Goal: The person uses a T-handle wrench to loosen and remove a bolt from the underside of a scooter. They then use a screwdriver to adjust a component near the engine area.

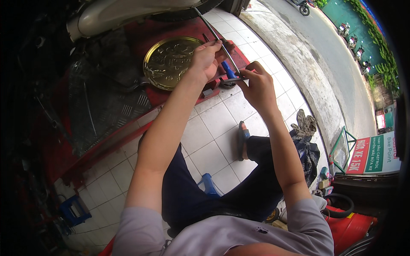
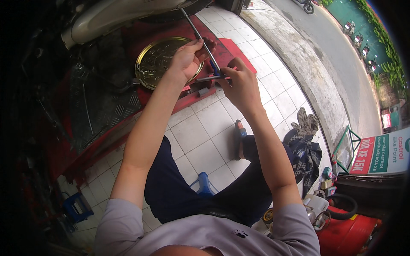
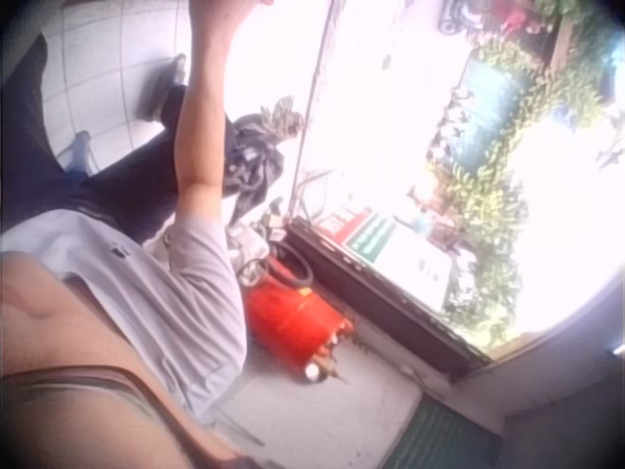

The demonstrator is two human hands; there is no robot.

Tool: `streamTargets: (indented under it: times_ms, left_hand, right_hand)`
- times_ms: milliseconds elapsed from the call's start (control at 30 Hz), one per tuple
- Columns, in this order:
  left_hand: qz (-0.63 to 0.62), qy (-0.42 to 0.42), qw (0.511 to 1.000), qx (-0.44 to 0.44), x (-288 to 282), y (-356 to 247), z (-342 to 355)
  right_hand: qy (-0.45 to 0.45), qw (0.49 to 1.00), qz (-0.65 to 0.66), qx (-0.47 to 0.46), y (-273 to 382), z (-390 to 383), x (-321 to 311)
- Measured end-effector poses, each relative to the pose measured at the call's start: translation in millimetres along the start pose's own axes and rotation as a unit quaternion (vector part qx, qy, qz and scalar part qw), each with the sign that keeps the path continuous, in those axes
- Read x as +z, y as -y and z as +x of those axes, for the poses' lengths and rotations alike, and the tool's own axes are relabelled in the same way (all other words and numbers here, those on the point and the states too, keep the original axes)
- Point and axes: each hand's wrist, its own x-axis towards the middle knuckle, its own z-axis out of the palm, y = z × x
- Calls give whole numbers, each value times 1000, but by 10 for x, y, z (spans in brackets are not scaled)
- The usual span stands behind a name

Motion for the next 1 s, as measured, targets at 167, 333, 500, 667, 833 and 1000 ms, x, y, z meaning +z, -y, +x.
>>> streamTargets:
  times_ms: [167, 333, 500, 667, 833, 1000]
  left_hand:
    - [7, 8, 1000, 2, 13, -17, -2]
    - [1, 1, 1000, 6, 3, -17, -13]
    - [0, 0, 1000, 9, 9, -14, -40]
    - [-2, 9, 1000, 13, 24, -28, -44]
    - [0, 19, 1000, 16, 13, -42, -27]
    - [3, 25, 1000, 15, -3, -66, -27]
  right_hand:
    - [-14, 1000, 12, -11, -38, 6, 20]
    - [-16, 999, 11, -26, -11, 17, 11]
    - [-3, 1000, 23, 0, 31, 6, -36]
    - [-15, 999, 25, -16, 15, 0, -22]
    - [-17, 999, 25, -21, 31, 9, -34]
    - [-36, 998, 19, -40, 48, 3, -32]
